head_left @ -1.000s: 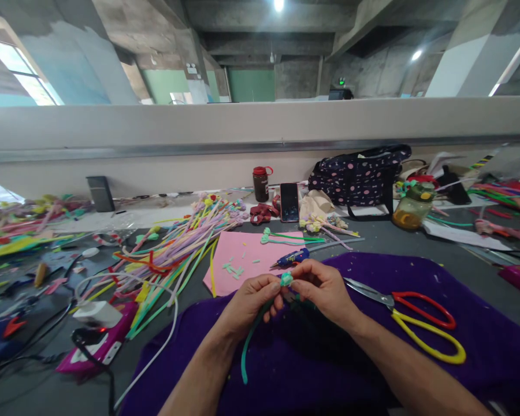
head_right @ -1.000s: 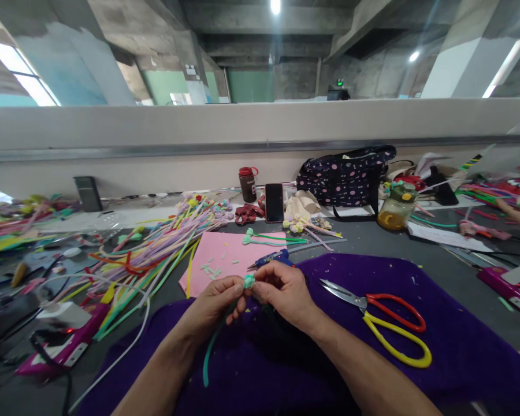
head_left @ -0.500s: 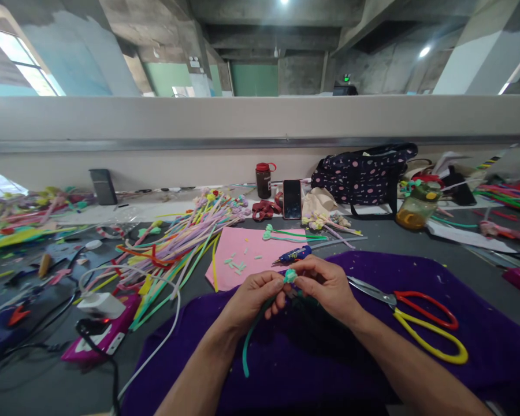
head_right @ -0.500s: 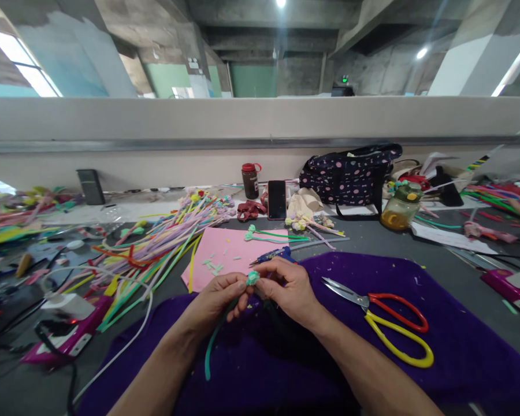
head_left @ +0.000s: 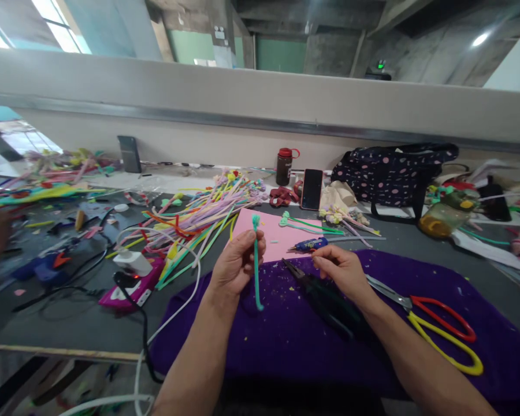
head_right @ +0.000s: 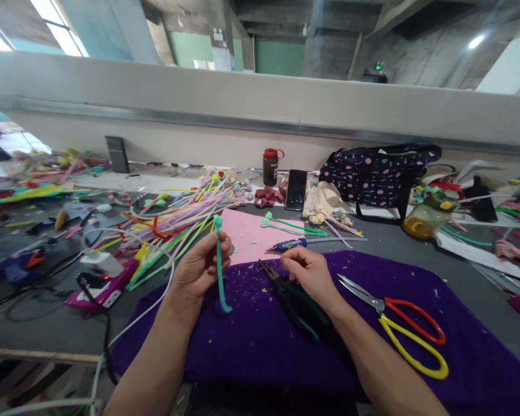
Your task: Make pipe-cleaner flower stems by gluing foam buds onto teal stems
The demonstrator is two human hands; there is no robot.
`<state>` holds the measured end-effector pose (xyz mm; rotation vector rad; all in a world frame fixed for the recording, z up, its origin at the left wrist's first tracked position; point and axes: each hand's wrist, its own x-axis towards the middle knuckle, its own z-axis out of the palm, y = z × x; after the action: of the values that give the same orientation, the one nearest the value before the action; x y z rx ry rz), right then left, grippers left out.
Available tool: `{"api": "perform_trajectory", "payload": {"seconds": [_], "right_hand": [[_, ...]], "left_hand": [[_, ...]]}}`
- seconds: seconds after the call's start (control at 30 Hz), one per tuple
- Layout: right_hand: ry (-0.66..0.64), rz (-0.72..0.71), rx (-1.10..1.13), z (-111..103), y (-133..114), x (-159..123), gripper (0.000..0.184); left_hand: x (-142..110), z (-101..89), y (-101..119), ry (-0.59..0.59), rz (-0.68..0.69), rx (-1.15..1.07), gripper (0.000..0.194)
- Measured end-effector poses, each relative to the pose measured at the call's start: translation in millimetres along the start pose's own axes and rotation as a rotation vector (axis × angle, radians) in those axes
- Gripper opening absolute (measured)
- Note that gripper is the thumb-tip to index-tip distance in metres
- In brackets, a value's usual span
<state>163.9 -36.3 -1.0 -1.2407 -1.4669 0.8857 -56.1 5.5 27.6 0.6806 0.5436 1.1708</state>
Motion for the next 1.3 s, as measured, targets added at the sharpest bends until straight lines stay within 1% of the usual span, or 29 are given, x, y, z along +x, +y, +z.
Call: {"api": "perform_trajectory", "payload": {"seconds": [0.1, 0.2, 0.3, 0.4, 0.5, 0.57, 0.77, 0.93, 1.07, 1.2, 1.3], "right_hand": [[-0.072, 0.023, -0.053, 1, 1, 8, 0.014], [-0.2, -0.032, -0.172, 6, -7, 21, 0.014], [-0.301, -0.153, -0.39, 16, -15, 42, 0.016], [-0.362, -0.289, -0.711, 31, -13, 68, 0.02], [-0.403, -0.317, -0.823, 48, -4, 88, 0.02], [-0.438, -0.332, -0.864, 57, 3, 96, 0.02], [-0.531, -0.384, -0.997, 74, 9, 103, 0.023], [-0.581, -0.43, -1.075, 86, 6, 109, 0.026], [-0.626, -0.466, -1.132, 95, 2, 113, 0.027], [-0.679, -0.484, -1.199, 102, 1, 115, 0.024], [-0.684, -0.494, -1.233, 104, 2, 114, 0.025]], "left_hand": [[-1, -8.1, 11, -0.101, 0.003, -0.156, 0.011], [-1, -14.2, 20, -0.118, 0.014, -0.257, 0.008], [0, -18.1, 26, -0.08, 0.04, -0.277, 0.008], [0, -20.9, 28, -0.022, 0.083, -0.259, 0.01], [1, -23.6, 30, 0.012, 0.123, -0.269, 0.011], [2, -25.3, 30, 0.029, 0.137, -0.282, 0.011], [6, -27.0, 28, 0.048, 0.149, -0.289, 0.01], [7, -24.3, 24, 0.037, 0.143, -0.241, 0.009], [8, -20.3, 21, 0.062, 0.114, -0.178, 0.011], [9, -17.3, 19, 0.104, 0.098, -0.154, 0.012], [9, -17.4, 19, 0.109, 0.103, -0.158, 0.01]]}}
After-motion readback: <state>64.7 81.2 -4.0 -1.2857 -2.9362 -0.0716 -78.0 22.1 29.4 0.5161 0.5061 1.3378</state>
